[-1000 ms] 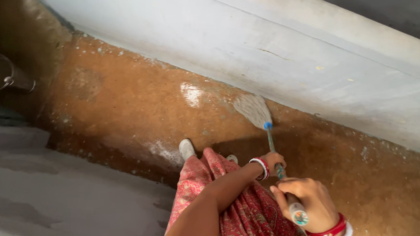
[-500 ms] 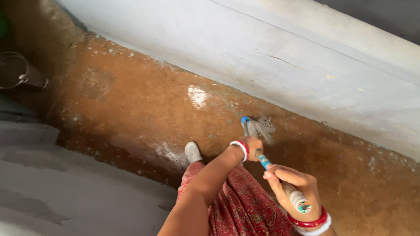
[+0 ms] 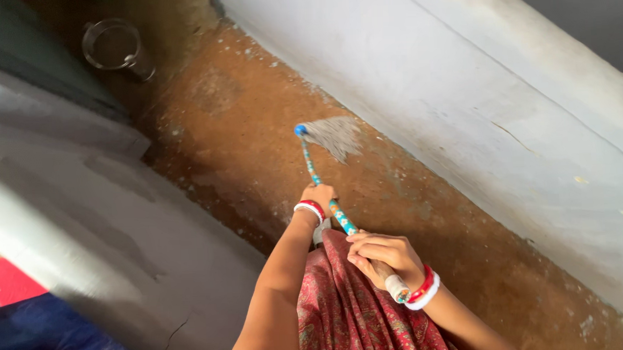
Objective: The person mops a floor using a mop. They move the mop across the floor in a narrow space, reaching along the walls and into the corners.
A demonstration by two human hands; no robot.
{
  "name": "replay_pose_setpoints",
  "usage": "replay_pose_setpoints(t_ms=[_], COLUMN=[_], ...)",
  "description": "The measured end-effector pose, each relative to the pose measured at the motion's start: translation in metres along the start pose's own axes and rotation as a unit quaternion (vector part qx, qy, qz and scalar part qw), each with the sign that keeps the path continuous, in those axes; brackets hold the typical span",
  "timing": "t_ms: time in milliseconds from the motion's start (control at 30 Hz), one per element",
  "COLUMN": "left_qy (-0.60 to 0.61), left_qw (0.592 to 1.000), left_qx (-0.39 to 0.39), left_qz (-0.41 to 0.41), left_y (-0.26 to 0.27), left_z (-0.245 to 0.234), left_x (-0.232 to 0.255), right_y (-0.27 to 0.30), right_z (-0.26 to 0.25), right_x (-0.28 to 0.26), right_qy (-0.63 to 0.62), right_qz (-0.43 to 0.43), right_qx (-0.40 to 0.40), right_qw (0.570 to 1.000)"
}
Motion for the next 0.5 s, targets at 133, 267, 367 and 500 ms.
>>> replay_pose_setpoints(t_ms=[133,267,367,500], left_qy=[0.054,0.073,0.119,0.207], left_qw=[0.992,0.974,0.955,0.923], left_qx=[0.069,0.092,0.081,0.079], left_qz=[-0.093,-0.196,-0.261,-0.315], left_y=[0.027,0.067,0.101,0.125], left_z=[0.004,0.016,0.023,0.046], left_x=[-0.066,-0.107,-0.114,-0.106], right_y=[-0.016,-0.019,-0.020,-0.020], right_z=[0.034,0.061,0.067,0.063], right_x=[0.024,0.038,0.044,0.047], right_qy=[-0.075,-0.139,-0.199,-0.230], right_qz=[-0.019,-0.011,-0.006,0.027], right_qx=[-0.040,-0.073,-0.094,-0.112], right_qw=[0.996,0.988,0.975,0.966])
Point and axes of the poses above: each hand's wrist, its own y-axis away from the middle knuckle, its own z-axis out of the palm, x = y × z, the point moved 3 cm from there along -y, towards the middle knuckle, and after that the axes turned 12 degrees about -z, right-handed, at the moved point
